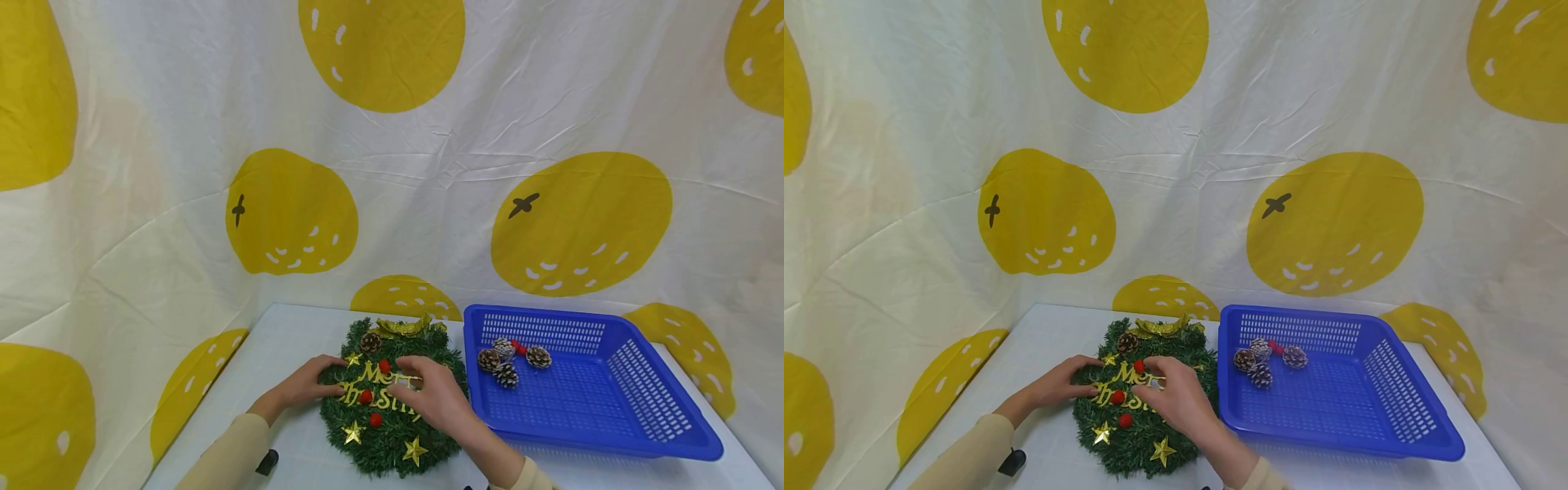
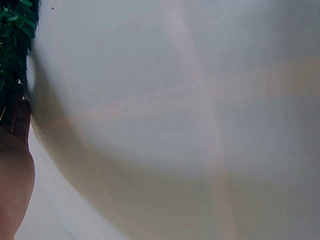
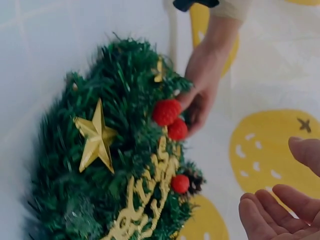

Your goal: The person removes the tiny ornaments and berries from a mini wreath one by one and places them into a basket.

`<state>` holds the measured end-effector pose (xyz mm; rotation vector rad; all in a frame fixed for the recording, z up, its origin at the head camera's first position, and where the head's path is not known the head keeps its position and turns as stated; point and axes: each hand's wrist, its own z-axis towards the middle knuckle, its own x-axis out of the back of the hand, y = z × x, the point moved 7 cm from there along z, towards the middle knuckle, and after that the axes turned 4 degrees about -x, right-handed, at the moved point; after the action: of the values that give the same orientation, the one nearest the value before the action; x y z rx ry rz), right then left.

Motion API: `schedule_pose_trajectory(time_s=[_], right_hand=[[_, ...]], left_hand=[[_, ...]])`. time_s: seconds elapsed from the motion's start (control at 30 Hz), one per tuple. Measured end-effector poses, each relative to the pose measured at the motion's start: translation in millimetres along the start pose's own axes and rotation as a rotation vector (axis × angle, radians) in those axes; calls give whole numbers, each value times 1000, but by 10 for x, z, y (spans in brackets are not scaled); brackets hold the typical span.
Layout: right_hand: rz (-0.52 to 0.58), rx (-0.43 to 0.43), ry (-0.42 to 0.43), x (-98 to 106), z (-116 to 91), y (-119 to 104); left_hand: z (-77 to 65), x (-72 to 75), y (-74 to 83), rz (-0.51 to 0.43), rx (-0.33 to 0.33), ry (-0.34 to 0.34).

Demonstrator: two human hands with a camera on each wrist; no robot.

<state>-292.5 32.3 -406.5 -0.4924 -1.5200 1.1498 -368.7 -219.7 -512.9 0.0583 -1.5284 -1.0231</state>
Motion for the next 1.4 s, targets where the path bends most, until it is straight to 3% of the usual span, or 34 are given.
schedule_pose_trajectory(time_s=[0.3,0.9,1.4], right_hand=[[-6,-12,-31,-209,-6,37],[-48,-53,-93,-574,34,323],[-59,-60,-118,-698,21,428]], left_hand=[[6,-4,-17,5,-8,4],[-5,4,48,17,-15,3],[-2,-5,17,7,-12,7]])
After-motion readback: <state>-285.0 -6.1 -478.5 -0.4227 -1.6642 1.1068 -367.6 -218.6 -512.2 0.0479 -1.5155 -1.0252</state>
